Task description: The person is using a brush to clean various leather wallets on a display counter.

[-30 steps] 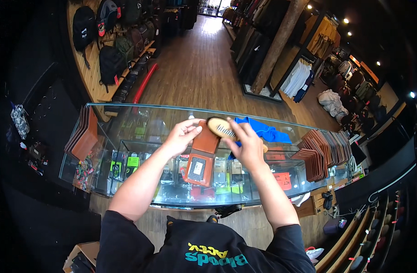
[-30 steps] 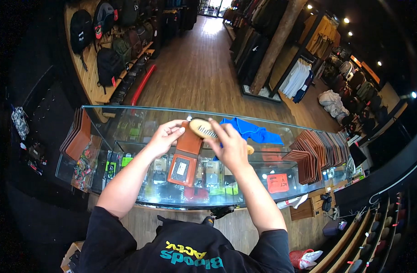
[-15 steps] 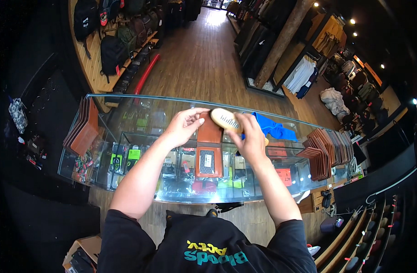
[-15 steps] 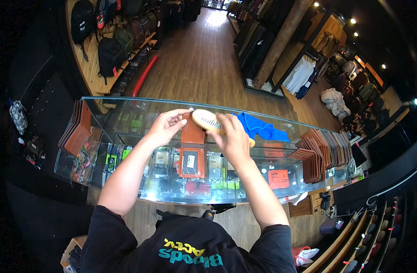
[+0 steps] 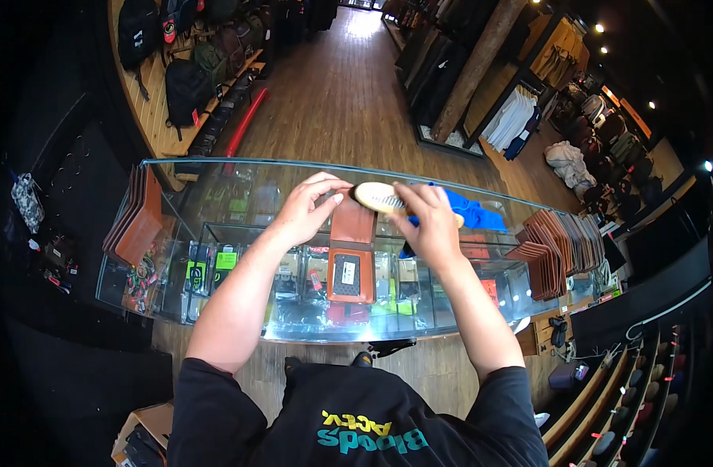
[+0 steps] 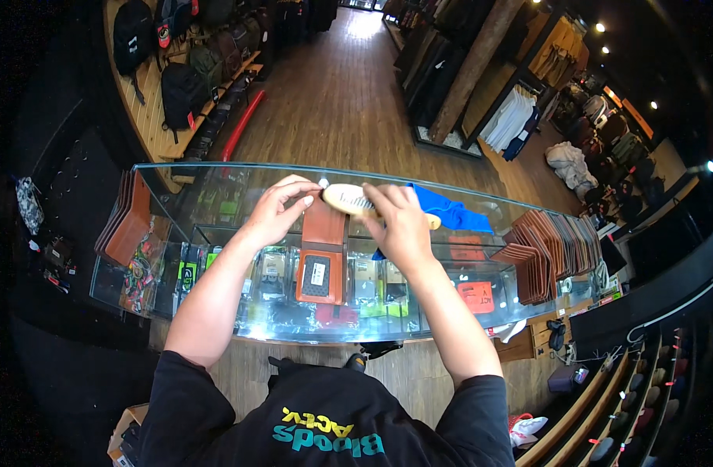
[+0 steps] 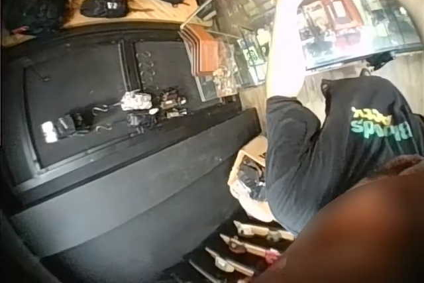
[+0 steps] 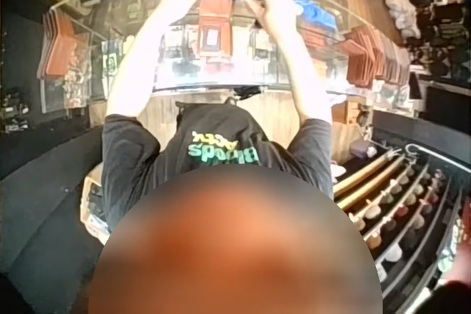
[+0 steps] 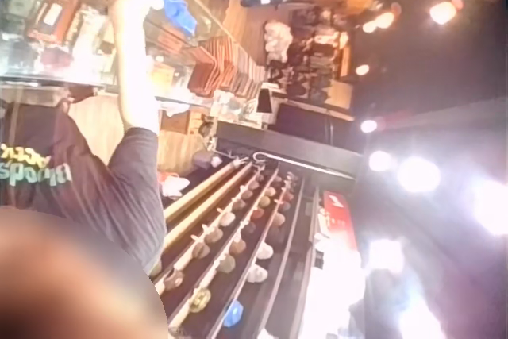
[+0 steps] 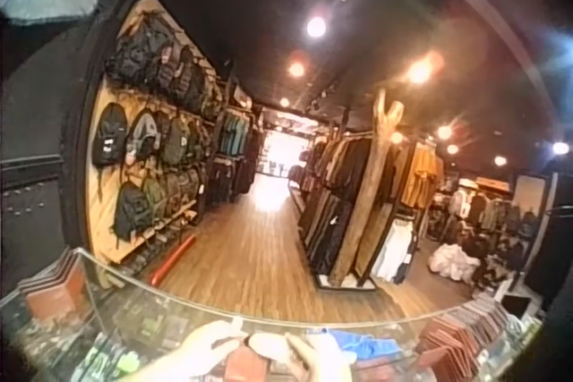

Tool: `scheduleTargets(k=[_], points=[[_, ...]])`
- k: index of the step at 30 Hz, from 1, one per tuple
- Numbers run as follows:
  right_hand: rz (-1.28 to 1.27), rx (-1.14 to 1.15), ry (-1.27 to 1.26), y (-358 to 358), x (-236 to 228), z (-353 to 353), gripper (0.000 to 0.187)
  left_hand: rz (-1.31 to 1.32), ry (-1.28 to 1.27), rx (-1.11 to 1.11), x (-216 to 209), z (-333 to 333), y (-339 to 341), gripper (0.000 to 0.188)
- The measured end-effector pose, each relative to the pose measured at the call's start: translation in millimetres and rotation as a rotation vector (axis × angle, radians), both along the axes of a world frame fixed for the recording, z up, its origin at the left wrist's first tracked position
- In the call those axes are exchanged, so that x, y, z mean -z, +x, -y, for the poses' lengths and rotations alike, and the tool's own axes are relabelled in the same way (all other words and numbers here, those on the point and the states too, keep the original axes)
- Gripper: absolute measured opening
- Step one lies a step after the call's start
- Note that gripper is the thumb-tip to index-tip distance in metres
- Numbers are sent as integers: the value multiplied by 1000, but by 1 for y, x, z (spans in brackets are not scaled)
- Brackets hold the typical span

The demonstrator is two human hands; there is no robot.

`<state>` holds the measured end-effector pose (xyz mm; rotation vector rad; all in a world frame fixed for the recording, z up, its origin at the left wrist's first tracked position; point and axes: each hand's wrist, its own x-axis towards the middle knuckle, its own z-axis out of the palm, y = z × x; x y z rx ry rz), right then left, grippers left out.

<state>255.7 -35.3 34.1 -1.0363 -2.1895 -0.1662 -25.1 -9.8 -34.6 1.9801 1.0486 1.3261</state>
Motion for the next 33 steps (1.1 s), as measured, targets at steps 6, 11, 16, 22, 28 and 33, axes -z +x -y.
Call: scheduleTargets(k=[6, 11, 16, 22, 28, 33], points=[[49, -31, -2, -4, -14, 1, 54, 15, -21, 27, -2, -3, -4, 27], [174, -244, -476, -6, -14, 10, 58, 6, -70, -1, -7, 6, 0, 26], [176, -155, -246, -7, -14, 3, 55, 14, -31, 27, -6, 2, -4, 26], [11, -1, -225, -6, -20, -4, 52, 36, -20, 16, -2, -1, -4, 26], [33, 57, -144, -5, -19, -1, 44, 50, -127, 27, -6, 4, -2, 26], [189, -168, -411, -2, -17, 3, 52, 47, -123, 54, -9, 7, -3, 26]])
